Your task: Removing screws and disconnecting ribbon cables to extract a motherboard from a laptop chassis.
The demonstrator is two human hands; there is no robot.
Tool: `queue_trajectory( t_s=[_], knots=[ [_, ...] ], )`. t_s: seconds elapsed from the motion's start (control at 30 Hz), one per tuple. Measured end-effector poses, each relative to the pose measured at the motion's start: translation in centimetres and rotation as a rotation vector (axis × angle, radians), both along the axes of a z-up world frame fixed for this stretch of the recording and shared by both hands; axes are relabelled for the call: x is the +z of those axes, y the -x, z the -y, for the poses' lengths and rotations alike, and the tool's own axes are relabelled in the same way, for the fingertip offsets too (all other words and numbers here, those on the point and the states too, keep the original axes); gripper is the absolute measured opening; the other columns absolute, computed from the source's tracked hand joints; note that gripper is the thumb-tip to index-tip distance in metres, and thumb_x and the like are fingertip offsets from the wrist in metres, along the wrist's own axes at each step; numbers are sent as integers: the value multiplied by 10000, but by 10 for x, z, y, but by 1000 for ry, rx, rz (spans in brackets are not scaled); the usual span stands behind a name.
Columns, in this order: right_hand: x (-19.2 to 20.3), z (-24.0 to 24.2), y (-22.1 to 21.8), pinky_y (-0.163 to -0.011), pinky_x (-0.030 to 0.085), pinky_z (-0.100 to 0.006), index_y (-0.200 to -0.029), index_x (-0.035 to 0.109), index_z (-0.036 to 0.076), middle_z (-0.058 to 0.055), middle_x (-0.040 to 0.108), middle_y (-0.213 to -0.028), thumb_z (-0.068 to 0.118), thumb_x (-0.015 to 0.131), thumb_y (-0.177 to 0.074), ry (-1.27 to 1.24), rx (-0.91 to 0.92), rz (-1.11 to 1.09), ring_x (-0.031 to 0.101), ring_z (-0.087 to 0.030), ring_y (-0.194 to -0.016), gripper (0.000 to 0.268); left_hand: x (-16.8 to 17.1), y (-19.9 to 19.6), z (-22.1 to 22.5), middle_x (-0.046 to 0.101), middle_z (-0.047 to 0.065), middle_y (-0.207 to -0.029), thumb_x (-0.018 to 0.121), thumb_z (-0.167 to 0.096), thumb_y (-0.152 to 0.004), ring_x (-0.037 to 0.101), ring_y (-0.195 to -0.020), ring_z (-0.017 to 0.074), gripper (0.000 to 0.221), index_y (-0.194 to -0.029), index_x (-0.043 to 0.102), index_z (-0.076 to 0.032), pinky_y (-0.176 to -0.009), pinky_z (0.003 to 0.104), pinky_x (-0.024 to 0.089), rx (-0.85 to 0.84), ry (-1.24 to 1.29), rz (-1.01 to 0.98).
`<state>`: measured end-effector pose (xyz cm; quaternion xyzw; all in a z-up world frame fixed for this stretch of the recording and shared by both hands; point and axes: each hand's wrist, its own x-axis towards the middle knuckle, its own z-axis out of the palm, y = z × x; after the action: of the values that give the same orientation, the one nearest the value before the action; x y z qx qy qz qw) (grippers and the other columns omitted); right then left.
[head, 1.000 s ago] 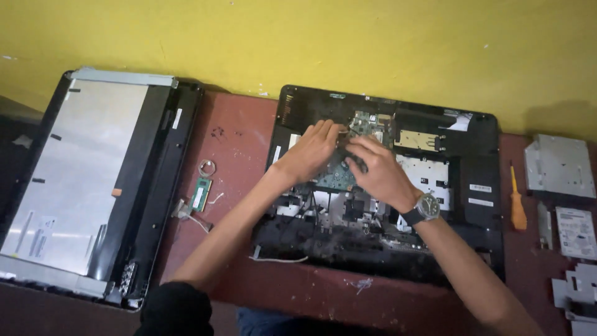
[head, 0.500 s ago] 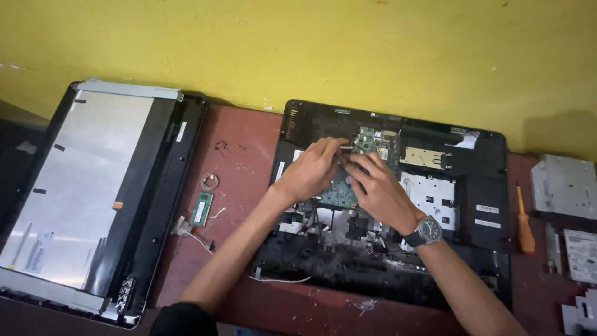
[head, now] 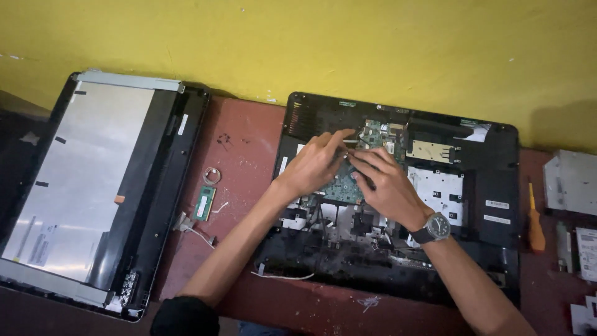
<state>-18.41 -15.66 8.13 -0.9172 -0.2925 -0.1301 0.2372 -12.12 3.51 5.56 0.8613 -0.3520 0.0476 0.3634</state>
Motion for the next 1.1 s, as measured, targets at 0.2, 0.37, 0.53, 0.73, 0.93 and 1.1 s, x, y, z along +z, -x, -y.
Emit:
queue_trajectory(
  t_s=[0.2, 0.37, 0.53, 0.73, 0.93, 1.1],
  knots=[
    [3, -1, 0, -943, 582, -395, -1176, 743, -28, -184, 711, -1160, 75, 639, -1012, 83, 5, 56, 642, -310, -1173, 221, -13, -9, -3, 728, 168, -977, 609, -32, -925, 693, -957, 356, 491, -1406, 509, -46, -832, 472, 557, -70, -37, 87],
    [0, 0, -1, -921, 589, -383, -1092, 764, -24, -168, 720, -1126, 57, 655, -985, 121, -2, 80, 642, -309, -1168, 173, -7, -8, 1, 722, 205, -974, 629, -37, -906, 702, -928, 384, 494, -1388, 526, -42, -807, 486, 566, -56, -22, 36],
    [-4, 3, 0, -883, 595, -403, -1100, 764, -16, -157, 703, -1142, 48, 618, -998, 143, 0, 79, 625, -293, -1150, 189, -4, -36, 4, 732, 229, -939, 655, -8, -890, 716, -938, 436, 344, -1231, 625, 13, -829, 498, 575, -153, 43, -177],
    [-2, 3, 2, -864, 595, -440, -1069, 778, -15, -173, 690, -1171, 40, 587, -1001, 125, -10, 32, 611, -286, -1081, 211, -7, -77, 23, 782, 158, -979, 754, -106, -854, 763, -961, 334, 158, -1010, 784, -109, -794, 421, 611, -138, -296, -418],
    [4, 6, 3, -907, 591, -445, -1111, 780, -6, -167, 673, -1192, 43, 630, -978, 35, -8, -32, 618, -321, -1138, 206, 3, -88, 32, 768, 178, -1088, 833, -180, -814, 720, -1082, 386, 248, -1052, 799, -119, -888, 461, 597, -111, -454, -532],
    [1, 8, 5, -926, 580, -459, -1130, 756, -22, -182, 677, -1192, 52, 638, -977, -71, 20, -78, 632, -362, -1143, 207, -15, -97, 41, 765, 136, -1139, 827, -217, -798, 706, -1117, 382, 238, -1035, 816, -201, -919, 467, 592, -105, -541, -547]
  ],
)
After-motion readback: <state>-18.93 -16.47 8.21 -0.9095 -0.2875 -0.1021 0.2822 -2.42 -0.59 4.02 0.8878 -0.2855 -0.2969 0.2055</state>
